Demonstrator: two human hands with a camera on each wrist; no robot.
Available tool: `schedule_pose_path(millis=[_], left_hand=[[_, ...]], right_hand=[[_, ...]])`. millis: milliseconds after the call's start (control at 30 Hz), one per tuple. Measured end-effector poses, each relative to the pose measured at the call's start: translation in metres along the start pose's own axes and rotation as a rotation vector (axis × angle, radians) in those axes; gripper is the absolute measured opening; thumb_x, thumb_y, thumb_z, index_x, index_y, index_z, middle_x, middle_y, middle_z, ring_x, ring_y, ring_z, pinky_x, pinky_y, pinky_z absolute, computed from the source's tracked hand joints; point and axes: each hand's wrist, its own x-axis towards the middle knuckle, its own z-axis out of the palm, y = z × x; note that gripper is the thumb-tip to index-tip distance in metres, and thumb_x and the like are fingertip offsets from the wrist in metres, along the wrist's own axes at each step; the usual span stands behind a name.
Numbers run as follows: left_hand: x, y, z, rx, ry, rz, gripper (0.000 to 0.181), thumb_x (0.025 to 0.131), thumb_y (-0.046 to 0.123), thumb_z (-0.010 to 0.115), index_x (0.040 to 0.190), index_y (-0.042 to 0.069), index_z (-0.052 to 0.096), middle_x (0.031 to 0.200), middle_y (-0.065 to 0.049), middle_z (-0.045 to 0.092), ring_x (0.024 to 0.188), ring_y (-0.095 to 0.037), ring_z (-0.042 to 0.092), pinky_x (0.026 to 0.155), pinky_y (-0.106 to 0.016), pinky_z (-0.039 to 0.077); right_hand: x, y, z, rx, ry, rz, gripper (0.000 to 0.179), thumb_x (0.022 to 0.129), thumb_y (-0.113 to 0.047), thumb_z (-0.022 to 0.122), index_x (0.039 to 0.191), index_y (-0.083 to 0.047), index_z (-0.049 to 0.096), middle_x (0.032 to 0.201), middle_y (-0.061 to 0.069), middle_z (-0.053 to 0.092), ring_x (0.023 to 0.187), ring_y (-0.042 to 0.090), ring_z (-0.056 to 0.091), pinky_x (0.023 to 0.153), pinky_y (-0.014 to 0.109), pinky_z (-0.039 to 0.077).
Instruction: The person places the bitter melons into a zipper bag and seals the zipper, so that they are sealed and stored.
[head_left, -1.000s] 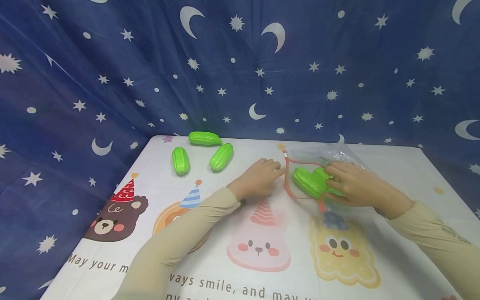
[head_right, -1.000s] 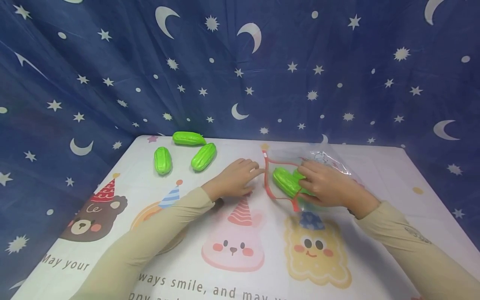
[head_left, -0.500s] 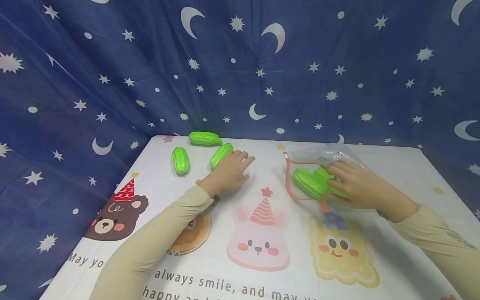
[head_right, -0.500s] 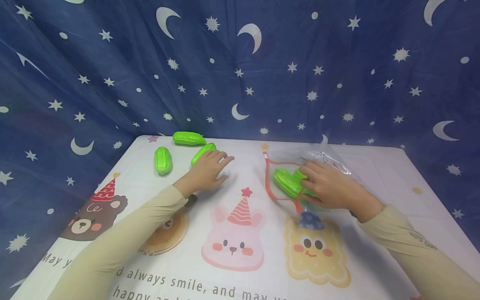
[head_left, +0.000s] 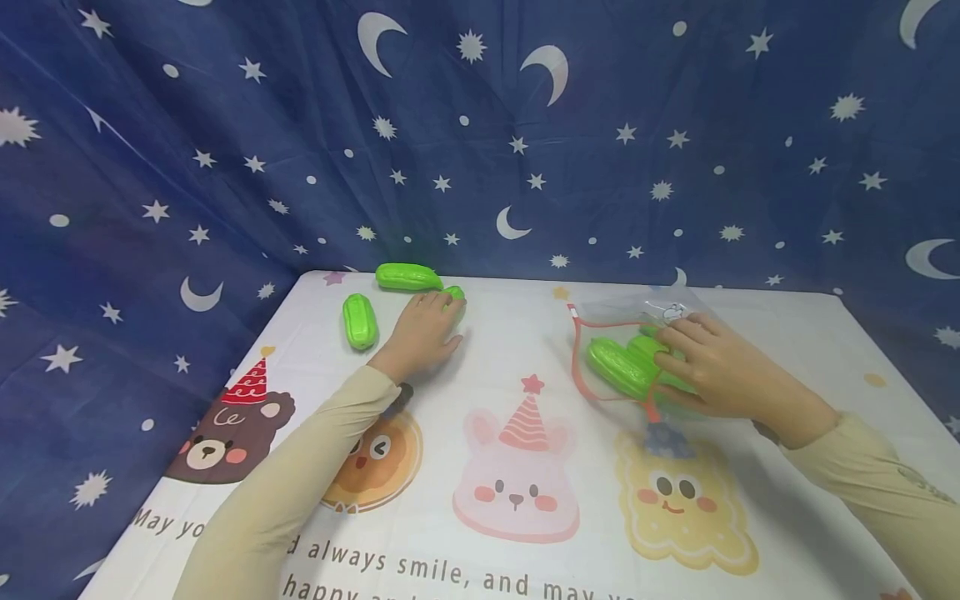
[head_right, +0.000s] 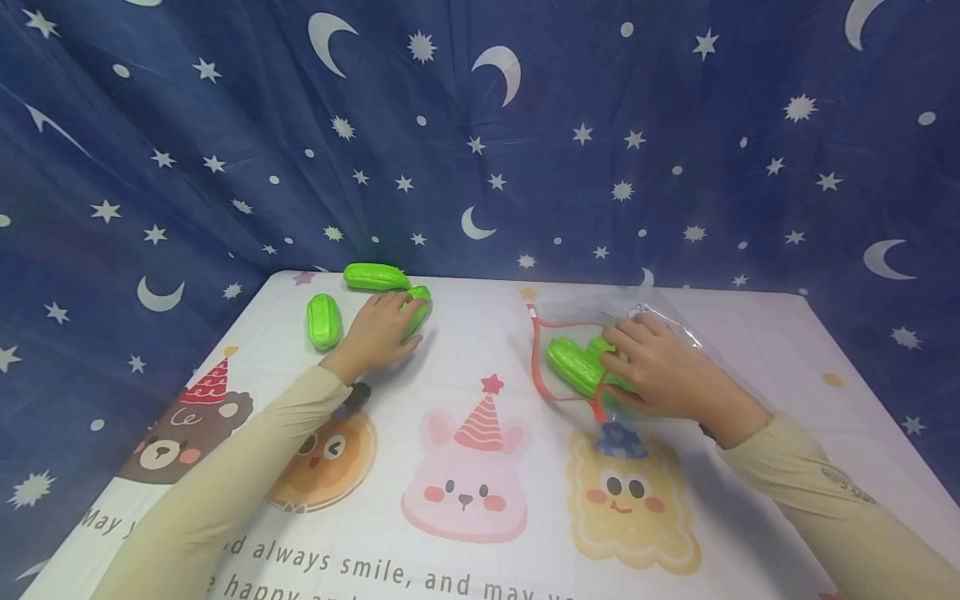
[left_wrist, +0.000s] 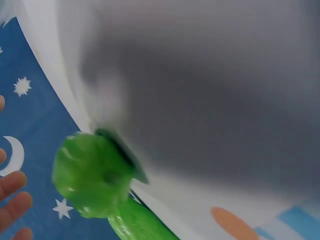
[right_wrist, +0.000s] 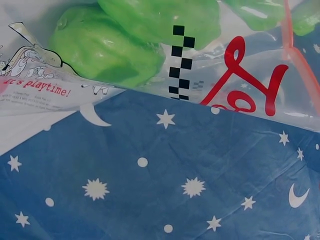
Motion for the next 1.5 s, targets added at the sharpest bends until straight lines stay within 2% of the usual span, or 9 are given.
schedule_pose_path(millis=[200,400,700,1033,1333,1500], left_hand=[[0.001,-0.012,0.008,0.008,0.010,-0.017,0.055,0.084,0.033,0.064,0.129,0.006,0.049,0.117,-0.015,0.057,0.112,-0.031,0.053,0.100,-0.045,0.041],[0.002,-0.018,0.010,0.001,0.004,-0.033,0.052,0.084,0.030,0.062,0.128,0.006,0.050,0.113,-0.015,0.057,0.105,-0.032,0.055,0.094,-0.044,0.044],[0.005,-0.022,0.011,0.003,-0.040,-0.036,0.055,0.083,0.032,0.064,0.129,0.005,0.049,0.115,-0.015,0.056,0.107,-0.032,0.054,0.094,-0.046,0.044],[0.009,-0.024,0.012,0.028,-0.075,-0.025,0.050,0.084,0.030,0.062,0.126,0.006,0.052,0.110,-0.014,0.055,0.103,-0.031,0.054,0.090,-0.044,0.045],[0.009,-0.025,0.009,0.013,-0.097,-0.073,0.056,0.084,0.033,0.063,0.131,0.006,0.048,0.127,-0.017,0.053,0.119,-0.034,0.050,0.103,-0.049,0.039],[0.010,-0.028,0.011,-0.003,-0.088,-0.110,0.058,0.085,0.037,0.062,0.132,0.005,0.048,0.127,-0.017,0.054,0.119,-0.035,0.051,0.103,-0.049,0.039]], right_hand=[[0.000,-0.001,0.000,-0.014,0.012,0.008,0.045,0.097,-0.040,0.035,0.075,-0.007,0.056,0.089,0.013,0.059,0.079,0.030,0.052,0.073,0.042,0.042],[0.002,-0.002,0.000,-0.038,0.003,0.017,0.045,0.096,-0.041,0.034,0.074,-0.007,0.056,0.086,0.012,0.057,0.076,0.029,0.051,0.071,0.042,0.042],[0.002,-0.001,0.000,-0.034,0.013,0.007,0.047,0.097,-0.040,0.032,0.071,-0.007,0.055,0.086,0.012,0.058,0.072,0.029,0.050,0.068,0.043,0.042],[0.001,-0.002,-0.001,-0.019,-0.026,0.024,0.052,0.098,-0.042,0.029,0.072,-0.007,0.057,0.086,0.013,0.059,0.073,0.029,0.054,0.069,0.045,0.045],[0.002,-0.003,-0.001,-0.011,-0.023,0.027,0.050,0.098,-0.041,0.030,0.072,-0.007,0.055,0.084,0.012,0.057,0.073,0.029,0.054,0.069,0.046,0.046],[0.001,-0.003,-0.001,-0.011,-0.031,0.026,0.050,0.099,-0.040,0.029,0.073,-0.007,0.056,0.083,0.011,0.056,0.073,0.028,0.053,0.069,0.045,0.046]])
